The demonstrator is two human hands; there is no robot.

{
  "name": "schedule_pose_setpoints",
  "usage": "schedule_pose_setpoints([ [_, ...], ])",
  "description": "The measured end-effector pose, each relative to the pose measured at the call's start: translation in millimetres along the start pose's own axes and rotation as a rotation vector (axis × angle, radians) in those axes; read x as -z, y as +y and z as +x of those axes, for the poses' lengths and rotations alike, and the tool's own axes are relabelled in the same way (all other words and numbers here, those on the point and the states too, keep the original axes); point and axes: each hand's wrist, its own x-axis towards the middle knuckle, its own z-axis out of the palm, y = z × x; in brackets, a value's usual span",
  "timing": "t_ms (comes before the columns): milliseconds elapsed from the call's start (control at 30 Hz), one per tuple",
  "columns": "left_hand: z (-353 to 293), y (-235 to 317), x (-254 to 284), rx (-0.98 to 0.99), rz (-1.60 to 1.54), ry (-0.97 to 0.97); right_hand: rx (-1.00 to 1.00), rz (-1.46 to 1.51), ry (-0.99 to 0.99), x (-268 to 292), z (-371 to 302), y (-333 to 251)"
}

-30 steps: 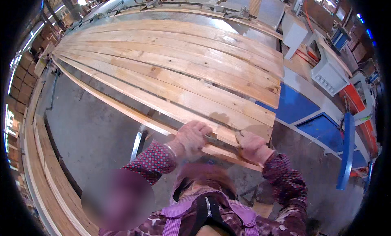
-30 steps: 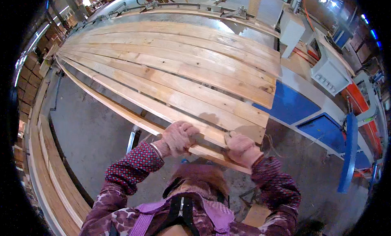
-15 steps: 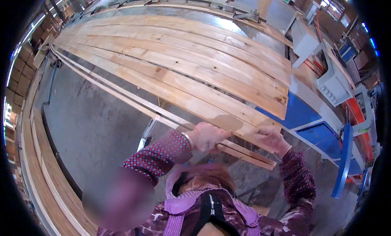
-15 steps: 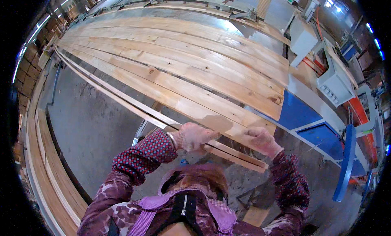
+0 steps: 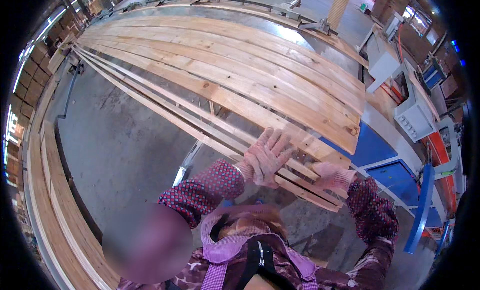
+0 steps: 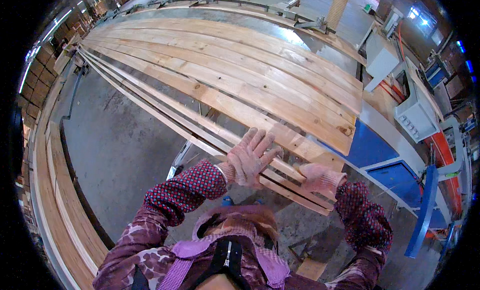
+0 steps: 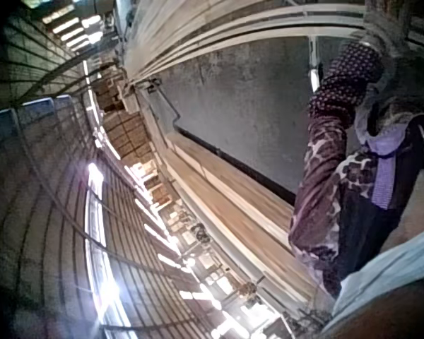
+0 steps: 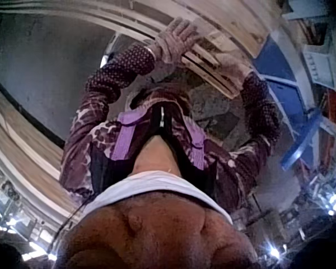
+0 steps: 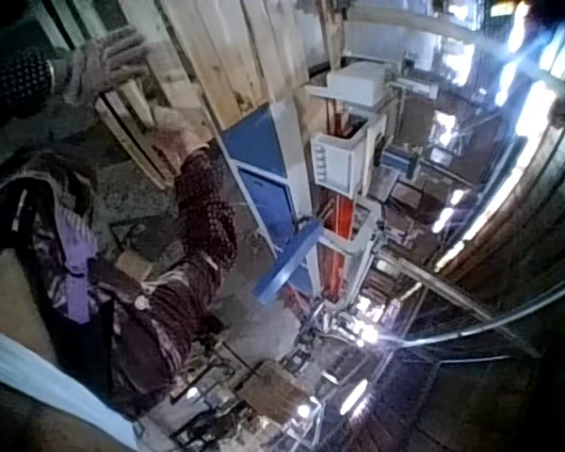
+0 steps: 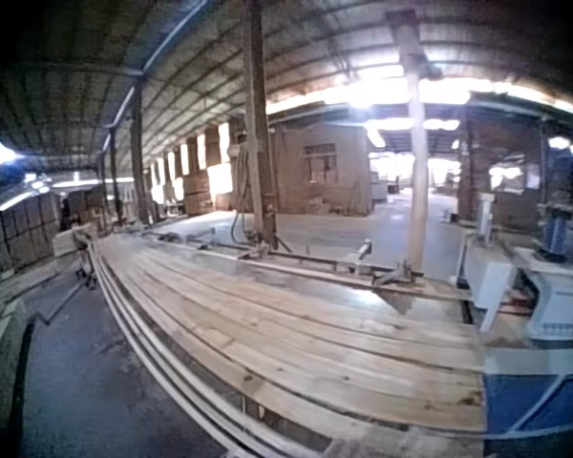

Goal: The person picks up long wooden planks from a pile and stacks them on a metal rack. They then walk to a table, pick up a bundle of shorter wooden pieces, and carry them to a machine where they are placed on a conveyor belt.

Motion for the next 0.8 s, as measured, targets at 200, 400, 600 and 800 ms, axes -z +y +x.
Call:
schedule_pose_setpoints([
  [200, 8, 4, 23, 0.063, -0.101, -0.437, 0.181, 0.572, -0.298, 28, 3, 16],
  [400, 11, 1, 14, 0.091, -0.135, -0.480, -0.124, -0.221, 0.730, -1, 41, 17],
  [600, 1, 2, 7, 0.006, -0.027, -0.077, -0.058, -0.088, 0.317, 8, 41, 29],
  [800, 5, 1, 9, 0.033, -0.008, -0.127, 0.204, 0.824, -0.332, 0, 27, 20],
])
